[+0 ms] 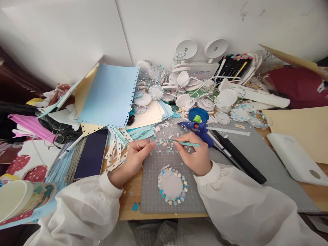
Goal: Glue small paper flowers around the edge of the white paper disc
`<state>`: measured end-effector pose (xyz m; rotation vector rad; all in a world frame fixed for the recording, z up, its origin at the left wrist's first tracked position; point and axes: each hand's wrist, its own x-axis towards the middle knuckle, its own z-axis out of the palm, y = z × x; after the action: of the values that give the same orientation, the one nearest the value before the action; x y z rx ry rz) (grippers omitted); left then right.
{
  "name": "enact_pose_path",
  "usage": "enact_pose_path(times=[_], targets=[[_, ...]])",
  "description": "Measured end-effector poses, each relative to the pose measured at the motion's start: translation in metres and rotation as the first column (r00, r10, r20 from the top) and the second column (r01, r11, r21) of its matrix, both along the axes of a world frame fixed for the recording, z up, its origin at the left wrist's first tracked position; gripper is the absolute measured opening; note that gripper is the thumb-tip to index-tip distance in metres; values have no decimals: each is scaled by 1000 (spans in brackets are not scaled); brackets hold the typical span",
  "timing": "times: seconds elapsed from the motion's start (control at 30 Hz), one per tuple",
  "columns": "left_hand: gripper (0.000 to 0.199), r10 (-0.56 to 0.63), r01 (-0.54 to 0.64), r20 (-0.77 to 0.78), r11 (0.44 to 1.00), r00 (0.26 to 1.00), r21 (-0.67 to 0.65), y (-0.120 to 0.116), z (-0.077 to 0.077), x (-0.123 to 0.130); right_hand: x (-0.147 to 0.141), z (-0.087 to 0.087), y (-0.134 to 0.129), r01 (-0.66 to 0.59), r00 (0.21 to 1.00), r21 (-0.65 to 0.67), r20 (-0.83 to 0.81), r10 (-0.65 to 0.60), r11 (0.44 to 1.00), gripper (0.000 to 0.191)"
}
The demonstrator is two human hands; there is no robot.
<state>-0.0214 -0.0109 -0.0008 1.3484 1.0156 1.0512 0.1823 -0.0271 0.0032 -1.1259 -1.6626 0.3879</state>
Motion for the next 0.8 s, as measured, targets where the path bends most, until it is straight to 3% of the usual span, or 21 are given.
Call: enact_pose_path(times=[0.47, 0.8], targets=[[51, 9, -7, 93, 1000, 996, -16, -1, 3, 2, -19, 0, 17, -138, 990, -150, -19, 137, 979, 6], [43, 77, -77, -6, 997, 997, -28, -1, 6, 0, -27, -5, 22, -214, 977, -146, -51, 209, 966, 7]])
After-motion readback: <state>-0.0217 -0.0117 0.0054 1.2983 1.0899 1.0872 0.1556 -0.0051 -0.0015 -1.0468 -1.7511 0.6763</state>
